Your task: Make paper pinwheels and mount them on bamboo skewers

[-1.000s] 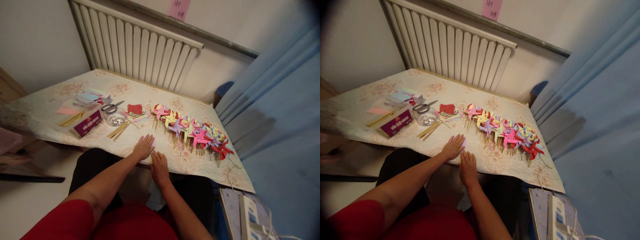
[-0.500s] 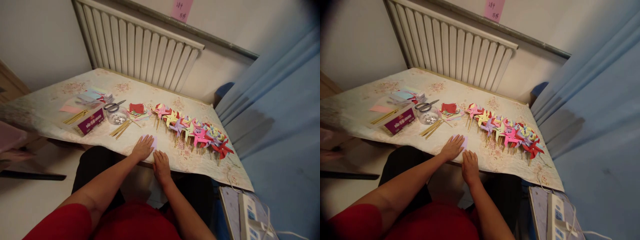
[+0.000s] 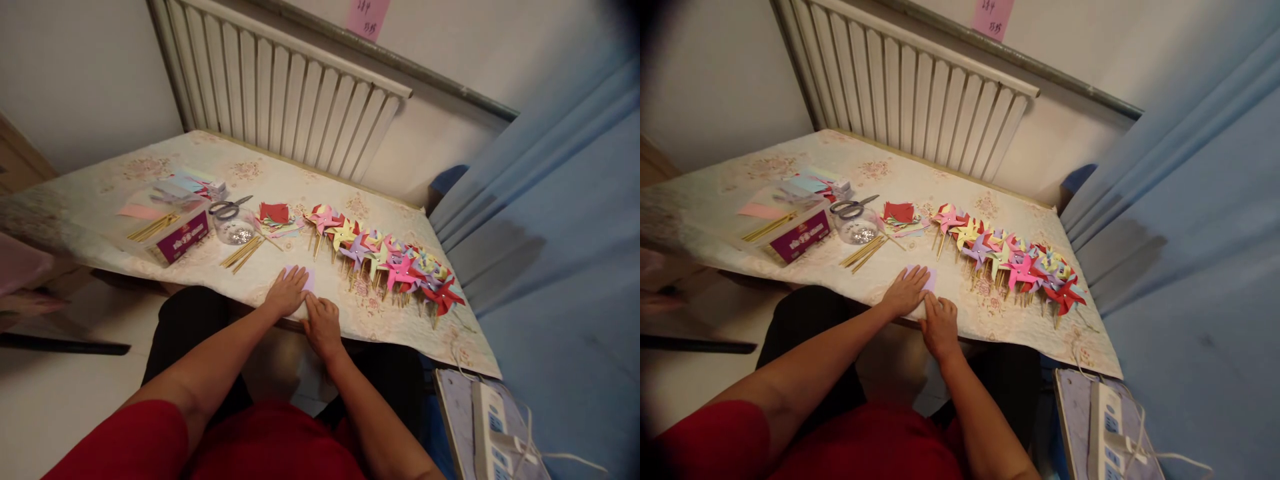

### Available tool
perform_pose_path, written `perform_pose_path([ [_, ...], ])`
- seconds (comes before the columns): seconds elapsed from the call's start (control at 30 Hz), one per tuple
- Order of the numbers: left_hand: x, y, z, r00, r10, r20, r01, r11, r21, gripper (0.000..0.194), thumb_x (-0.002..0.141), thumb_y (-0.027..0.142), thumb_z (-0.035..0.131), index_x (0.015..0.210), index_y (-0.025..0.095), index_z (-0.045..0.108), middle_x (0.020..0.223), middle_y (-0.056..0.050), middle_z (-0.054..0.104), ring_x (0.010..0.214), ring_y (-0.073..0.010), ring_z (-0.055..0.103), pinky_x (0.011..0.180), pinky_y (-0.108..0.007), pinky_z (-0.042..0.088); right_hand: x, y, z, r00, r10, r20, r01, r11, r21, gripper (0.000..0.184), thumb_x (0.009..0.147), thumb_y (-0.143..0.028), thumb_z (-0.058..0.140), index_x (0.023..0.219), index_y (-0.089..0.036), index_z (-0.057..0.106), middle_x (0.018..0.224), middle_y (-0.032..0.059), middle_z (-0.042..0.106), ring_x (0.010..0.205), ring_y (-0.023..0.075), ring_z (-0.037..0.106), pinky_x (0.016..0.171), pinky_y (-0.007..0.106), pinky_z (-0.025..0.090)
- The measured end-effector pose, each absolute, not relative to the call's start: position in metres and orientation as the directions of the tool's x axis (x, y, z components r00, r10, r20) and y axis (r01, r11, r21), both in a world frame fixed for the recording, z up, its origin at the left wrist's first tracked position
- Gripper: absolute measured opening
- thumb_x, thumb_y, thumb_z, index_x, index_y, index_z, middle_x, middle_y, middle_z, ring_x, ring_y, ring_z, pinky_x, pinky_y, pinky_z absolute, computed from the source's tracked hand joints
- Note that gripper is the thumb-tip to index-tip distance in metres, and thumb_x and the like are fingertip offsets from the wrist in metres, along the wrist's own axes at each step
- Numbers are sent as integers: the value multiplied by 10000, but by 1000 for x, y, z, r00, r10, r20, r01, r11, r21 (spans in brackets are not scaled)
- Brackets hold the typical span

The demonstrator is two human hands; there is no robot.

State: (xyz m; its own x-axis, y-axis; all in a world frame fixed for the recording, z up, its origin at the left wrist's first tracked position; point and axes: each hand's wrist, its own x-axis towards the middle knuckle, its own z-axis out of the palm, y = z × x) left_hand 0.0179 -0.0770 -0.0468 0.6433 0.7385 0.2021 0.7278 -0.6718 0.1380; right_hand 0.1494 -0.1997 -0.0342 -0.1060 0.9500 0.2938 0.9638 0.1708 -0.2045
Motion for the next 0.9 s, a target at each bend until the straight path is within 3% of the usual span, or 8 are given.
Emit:
perform_pose_path([
  [0.43,18,-78,-44,623,758,194,743,-651,154,555,959,421,315,1461,197,390,1553,-61,346,1451,-261,232,1171,-487,167,151,-203,-38,-127,941,315,955,202,-219,579,828,-142,590,1391,-179,461,1439,86,488,1205,293,400,1053,480,315],
  [0.7,19,-77,-45,622,763,177,747,-646,156,564,952,419,322,1468,197,381,1556,-64,339,1451,-267,229,1168,-499,168,166,-209,-43,-202,912,358,890,324,-322,551,804,-68,523,1343,-181,502,1417,82,508,1260,281,397,1105,507,281],
  [0.9,19,-78,-44,618,767,172,753,-640,153,568,953,433,319,1470,204,379,1557,-58,336,1451,-266,228,1169,-493,165,177,-209,-43,-157,908,389,859,320,-400,551,848,-97,472,1397,-118,423,1439,147,468,1304,245,404,1096,450,314],
])
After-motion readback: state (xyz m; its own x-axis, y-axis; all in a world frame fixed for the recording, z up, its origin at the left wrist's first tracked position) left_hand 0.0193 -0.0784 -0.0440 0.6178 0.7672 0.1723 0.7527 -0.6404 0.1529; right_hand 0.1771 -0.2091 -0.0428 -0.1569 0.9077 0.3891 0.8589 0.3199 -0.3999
